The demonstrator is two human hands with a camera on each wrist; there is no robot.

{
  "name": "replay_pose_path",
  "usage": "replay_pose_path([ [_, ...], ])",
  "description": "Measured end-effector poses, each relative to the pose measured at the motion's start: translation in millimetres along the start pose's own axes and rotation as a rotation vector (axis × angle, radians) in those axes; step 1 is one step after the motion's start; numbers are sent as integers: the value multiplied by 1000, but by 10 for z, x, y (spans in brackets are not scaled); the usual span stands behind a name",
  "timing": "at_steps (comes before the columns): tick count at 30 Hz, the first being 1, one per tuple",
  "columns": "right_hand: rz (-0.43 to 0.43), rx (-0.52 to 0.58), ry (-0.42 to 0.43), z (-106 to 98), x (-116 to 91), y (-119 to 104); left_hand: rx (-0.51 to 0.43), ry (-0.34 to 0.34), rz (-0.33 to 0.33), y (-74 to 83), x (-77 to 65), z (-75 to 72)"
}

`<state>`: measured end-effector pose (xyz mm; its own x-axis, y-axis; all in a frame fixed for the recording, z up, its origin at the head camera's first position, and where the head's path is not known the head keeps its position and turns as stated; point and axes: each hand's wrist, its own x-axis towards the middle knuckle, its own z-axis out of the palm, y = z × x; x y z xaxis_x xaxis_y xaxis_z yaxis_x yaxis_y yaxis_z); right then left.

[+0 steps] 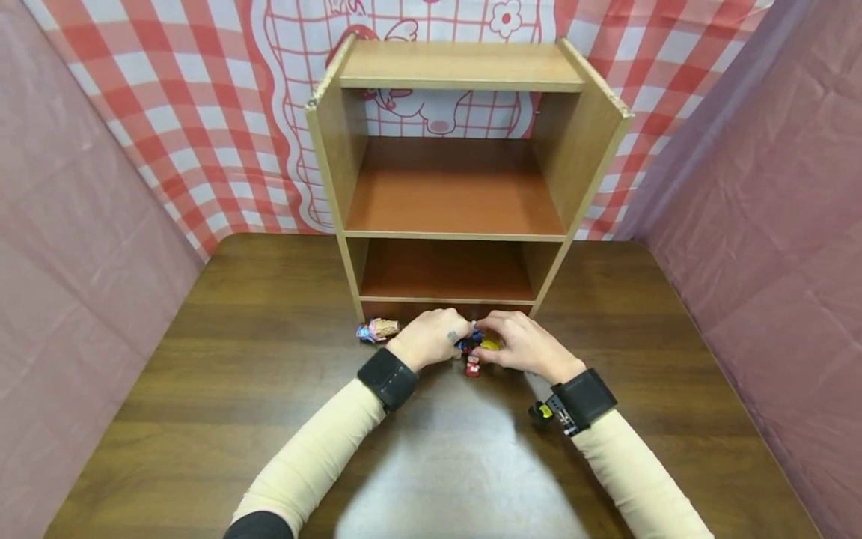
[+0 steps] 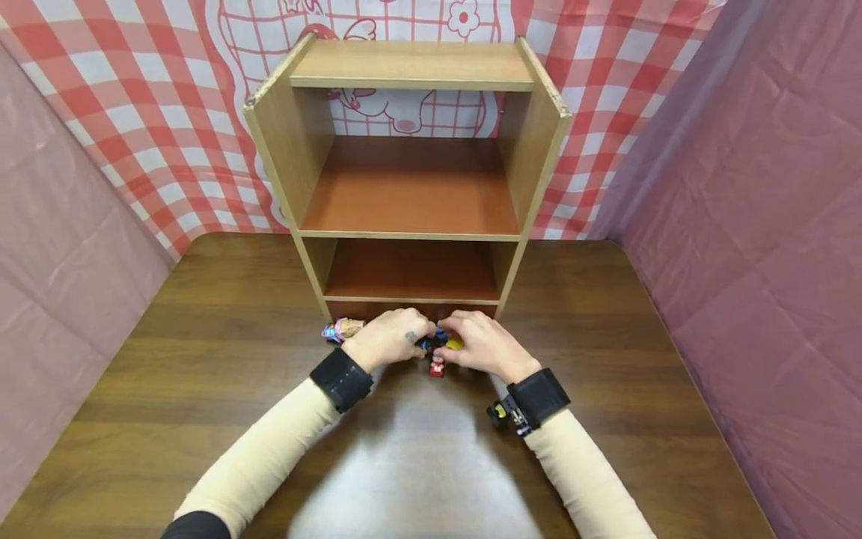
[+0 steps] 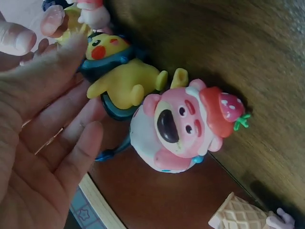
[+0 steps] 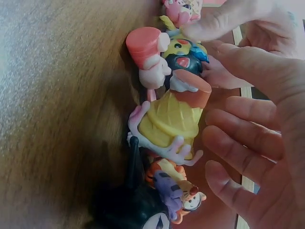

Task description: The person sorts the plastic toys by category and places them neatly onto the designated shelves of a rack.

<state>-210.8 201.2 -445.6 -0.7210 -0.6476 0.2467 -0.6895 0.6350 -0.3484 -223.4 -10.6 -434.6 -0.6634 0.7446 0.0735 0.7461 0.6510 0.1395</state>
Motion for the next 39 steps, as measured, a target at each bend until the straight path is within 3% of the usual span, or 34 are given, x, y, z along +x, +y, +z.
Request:
replay_pose_path([
  [6,-8,25,24,16,-3,24,41,51,29,19,-35,15],
  [19,4,42,25,-16,-24,87,-5,9,8,22,-21,-3],
  [30,25,19,-19,20,58,33,-214,20,-39,-102,-84,-30],
  [39,66,-17,-47,93,124,-34,-412,59,-114,-220,-171,42],
])
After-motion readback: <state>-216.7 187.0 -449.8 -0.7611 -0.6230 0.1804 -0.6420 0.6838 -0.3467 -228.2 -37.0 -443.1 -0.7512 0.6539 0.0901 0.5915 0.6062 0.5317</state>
